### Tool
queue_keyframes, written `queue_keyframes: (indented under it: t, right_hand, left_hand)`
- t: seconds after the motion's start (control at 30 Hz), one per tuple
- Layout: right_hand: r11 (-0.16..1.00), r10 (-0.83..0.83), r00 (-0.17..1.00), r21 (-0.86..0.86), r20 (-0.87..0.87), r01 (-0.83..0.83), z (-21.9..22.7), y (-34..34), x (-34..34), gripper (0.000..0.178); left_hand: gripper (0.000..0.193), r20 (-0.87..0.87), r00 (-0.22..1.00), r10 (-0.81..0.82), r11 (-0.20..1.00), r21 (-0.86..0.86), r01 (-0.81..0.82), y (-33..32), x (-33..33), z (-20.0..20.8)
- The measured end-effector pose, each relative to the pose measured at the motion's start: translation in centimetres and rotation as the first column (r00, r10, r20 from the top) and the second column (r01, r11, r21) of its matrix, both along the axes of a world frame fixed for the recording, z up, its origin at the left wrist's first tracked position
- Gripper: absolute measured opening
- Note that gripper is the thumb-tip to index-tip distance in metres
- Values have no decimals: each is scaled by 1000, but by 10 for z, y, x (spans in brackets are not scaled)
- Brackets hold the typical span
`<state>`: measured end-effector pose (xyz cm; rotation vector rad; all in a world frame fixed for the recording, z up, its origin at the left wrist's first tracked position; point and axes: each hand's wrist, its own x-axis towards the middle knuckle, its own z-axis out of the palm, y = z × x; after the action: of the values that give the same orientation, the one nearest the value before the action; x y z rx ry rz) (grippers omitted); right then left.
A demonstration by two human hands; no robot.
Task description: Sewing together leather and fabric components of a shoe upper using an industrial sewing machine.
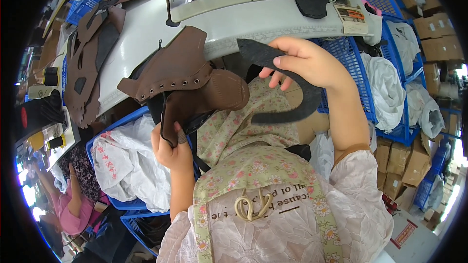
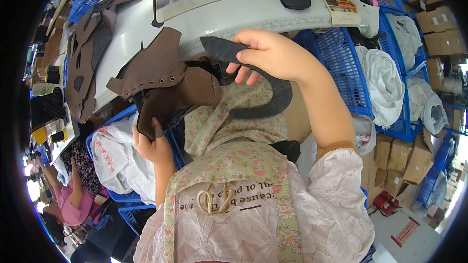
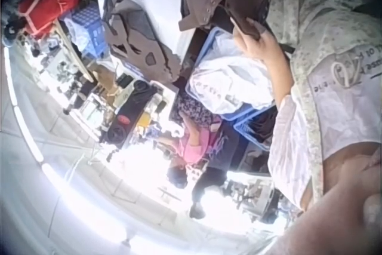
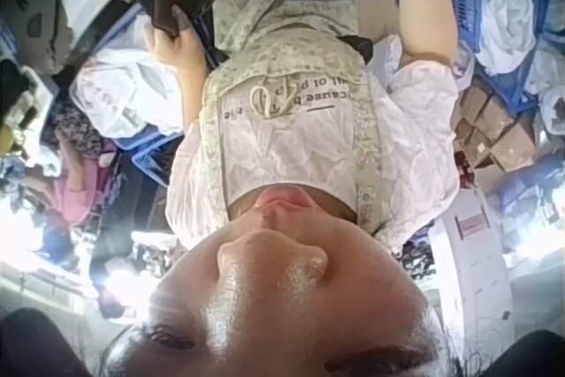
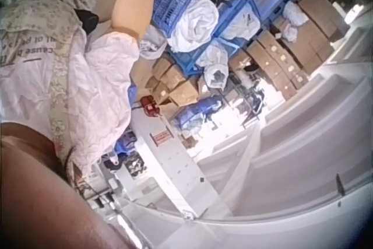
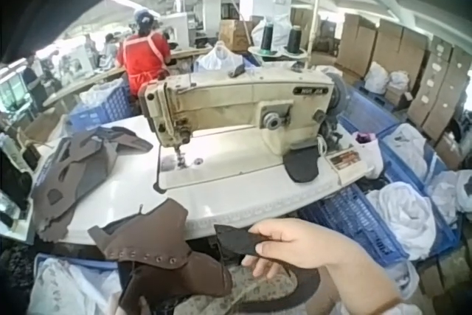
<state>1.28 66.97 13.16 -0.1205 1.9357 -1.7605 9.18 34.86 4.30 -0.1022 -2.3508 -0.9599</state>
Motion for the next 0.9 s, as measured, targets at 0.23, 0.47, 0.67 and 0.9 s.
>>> queue_keyframes:
  t: [0.23, 0.47, 0.67, 0.9]
  right_hand:
    - [994, 62, 991, -99, 118, -50, -16, 0, -18, 30]
    - [996, 65, 986, -68, 151, -55, -25, -8, -37, 73]
    - [987, 149, 975, -92, 164, -135, -31, -6, -49, 90]
    - [991, 121, 975, -82, 189, -107, -32, -9, -54, 88]
  left_hand:
    - [14, -5, 1000, -13, 1000, 9, 13, 1, 0, 1]
    - [14, -5, 1000, -13, 1000, -3, 13, 0, 0, 0]
    - [13, -10, 1000, 6, 999, -38, -7, 2, -1, 2]
    - [15, 25, 1000, 17, 1000, -15, -16, 1, 1, 0]
